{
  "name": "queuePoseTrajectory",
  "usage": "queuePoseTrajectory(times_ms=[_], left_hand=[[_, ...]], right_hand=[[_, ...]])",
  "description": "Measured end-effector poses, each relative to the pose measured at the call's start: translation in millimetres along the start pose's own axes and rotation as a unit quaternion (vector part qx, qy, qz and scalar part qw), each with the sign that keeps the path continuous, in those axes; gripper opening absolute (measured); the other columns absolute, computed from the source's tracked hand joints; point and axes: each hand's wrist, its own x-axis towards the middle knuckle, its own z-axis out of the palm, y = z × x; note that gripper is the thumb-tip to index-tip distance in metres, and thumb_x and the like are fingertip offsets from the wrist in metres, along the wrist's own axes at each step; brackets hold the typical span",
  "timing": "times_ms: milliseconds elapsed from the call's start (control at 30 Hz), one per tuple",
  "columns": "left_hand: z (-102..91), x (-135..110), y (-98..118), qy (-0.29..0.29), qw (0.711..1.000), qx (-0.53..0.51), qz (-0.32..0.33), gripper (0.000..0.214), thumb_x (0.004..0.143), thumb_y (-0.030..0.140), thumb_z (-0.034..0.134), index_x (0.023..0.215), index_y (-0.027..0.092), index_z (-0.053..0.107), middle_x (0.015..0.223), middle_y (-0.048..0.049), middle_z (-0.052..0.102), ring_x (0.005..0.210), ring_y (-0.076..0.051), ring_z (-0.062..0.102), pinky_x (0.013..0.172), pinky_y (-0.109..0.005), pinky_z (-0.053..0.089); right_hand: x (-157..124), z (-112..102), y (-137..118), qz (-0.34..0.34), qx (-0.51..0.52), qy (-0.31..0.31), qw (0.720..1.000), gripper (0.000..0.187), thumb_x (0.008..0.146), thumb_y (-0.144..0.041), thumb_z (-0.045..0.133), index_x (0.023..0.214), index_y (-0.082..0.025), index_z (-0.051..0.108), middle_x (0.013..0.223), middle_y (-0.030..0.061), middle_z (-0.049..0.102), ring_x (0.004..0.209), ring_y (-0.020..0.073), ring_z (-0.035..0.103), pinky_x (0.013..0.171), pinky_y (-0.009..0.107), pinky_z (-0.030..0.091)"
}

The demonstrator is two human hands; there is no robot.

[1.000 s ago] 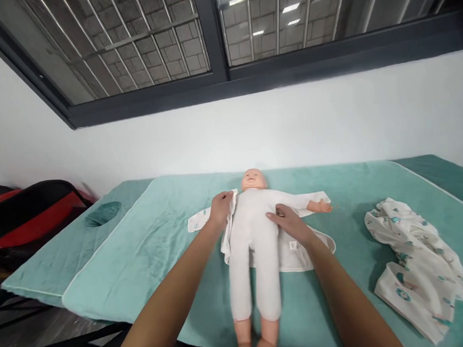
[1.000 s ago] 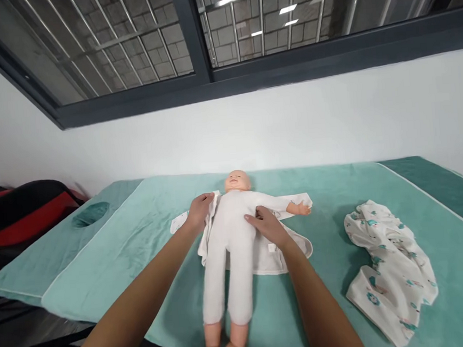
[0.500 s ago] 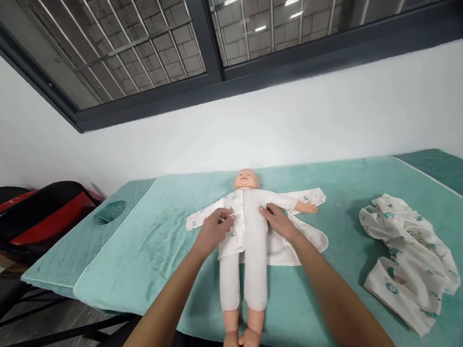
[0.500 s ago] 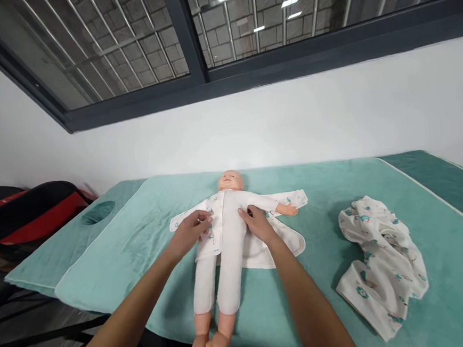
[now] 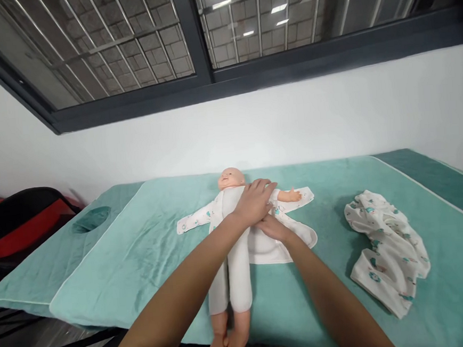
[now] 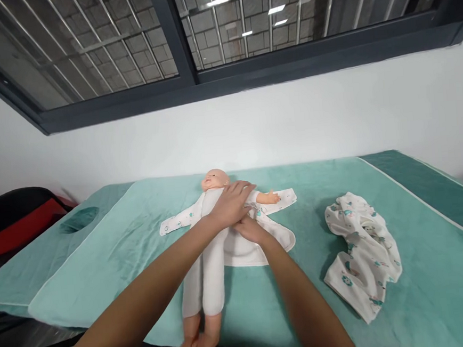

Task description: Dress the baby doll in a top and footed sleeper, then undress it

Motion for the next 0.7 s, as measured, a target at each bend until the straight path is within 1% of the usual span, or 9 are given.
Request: queuePoseTrajectory(times_ms=[33,100,167,267,300,367,467,633,700], left_hand=[[5.8,10,1,-0.024,0.999,0.037,0.017,0.051,0.085,0.015,0.055,0.135,0.020,0.044,0.129,-0.0116,0.056,0.119,-0.027,0.052,0.097,-0.043,0.040],[15.0,24,-1,-0.071,0.993,0.092,0.026,0.044,0.086,0.011,0.050,0.129,0.020,0.047,0.117,-0.0096,0.060,0.104,-0.025,0.058,0.087,-0.040,0.043],[20.5,31,-6,-0.101,0.988,0.118,0.021,0.035,0.087,0.011,0.048,0.121,0.020,0.051,0.109,-0.0085,0.061,0.095,-0.023,0.060,0.080,-0.037,0.043],[23.8,30,-18,-0.107,0.983,0.147,0.028,0.031,0.087,0.008,0.045,0.115,0.020,0.052,0.106,-0.0088,0.060,0.093,-0.023,0.059,0.077,-0.036,0.042],[24.1,29,-21,-0.103,0.981,0.160,0.033,0.033,0.087,0.006,0.043,0.115,0.020,0.052,0.106,-0.0089,0.060,0.093,-0.023,0.058,0.076,-0.036,0.041],[24.2,26,-27,-0.092,0.978,0.184,0.042,0.039,0.084,0.000,0.041,0.116,0.020,0.051,0.106,-0.0095,0.059,0.093,-0.023,0.058,0.076,-0.036,0.039],[23.4,22,-32,-0.086,0.976,0.191,0.059,0.043,0.083,-0.002,0.040,0.117,0.020,0.051,0.106,-0.0107,0.059,0.095,-0.024,0.057,0.076,-0.037,0.037],[19.7,17,-34,-0.108,0.971,0.194,0.090,0.035,0.086,0.001,0.042,0.112,0.020,0.056,0.102,-0.0117,0.061,0.095,-0.026,0.056,0.077,-0.039,0.036],[19.5,16,-32,-0.120,0.971,0.189,0.085,0.030,0.088,0.005,0.043,0.109,0.020,0.059,0.103,-0.0127,0.062,0.097,-0.027,0.055,0.080,-0.040,0.036]], right_hand=[[0,-2,1,0.003,-0.025,-0.012,1.000,0.034,0.090,-0.033,0.052,0.119,-0.018,0.062,0.126,0.0104,0.062,0.125,0.0263,0.051,0.104,0.039,0.040],[-1,-8,4,0.003,-0.133,0.012,0.991,0.031,0.090,-0.025,0.051,0.117,-0.019,0.065,0.125,0.0095,0.063,0.125,0.0263,0.051,0.105,0.040,0.039],[-2,-18,7,0.016,-0.259,0.076,0.963,0.032,0.086,-0.019,0.055,0.117,-0.020,0.066,0.129,0.0107,0.061,0.129,0.0289,0.046,0.108,0.046,0.033],[-8,-36,12,0.097,-0.364,0.146,0.915,0.040,0.077,-0.021,0.069,0.117,-0.021,0.066,0.132,0.0140,0.059,0.130,0.0360,0.041,0.105,0.054,0.031],[-10,-41,13,0.124,-0.368,0.161,0.907,0.040,0.075,-0.023,0.071,0.115,-0.022,0.067,0.130,0.0143,0.060,0.127,0.0368,0.043,0.102,0.053,0.033],[-13,-51,16,0.167,-0.355,0.193,0.900,0.030,0.077,-0.025,0.069,0.107,-0.023,0.069,0.120,0.0134,0.065,0.118,0.0346,0.052,0.094,0.046,0.039],[-16,-64,18,0.196,-0.299,0.239,0.903,0.019,0.085,-0.031,0.058,0.095,-0.021,0.070,0.100,0.0139,0.070,0.097,0.0295,0.062,0.080,0.038,0.042],[-19,-83,17,0.183,-0.216,0.286,0.915,0.040,0.092,-0.051,0.041,0.077,-0.020,0.062,0.077,0.0090,0.069,0.075,0.0238,0.061,0.064,0.032,0.042],[-20,-87,13,0.162,-0.124,0.298,0.933,0.049,0.091,-0.062,0.037,0.079,-0.021,0.061,0.074,0.0075,0.068,0.072,0.0235,0.061,0.061,0.032,0.043]])
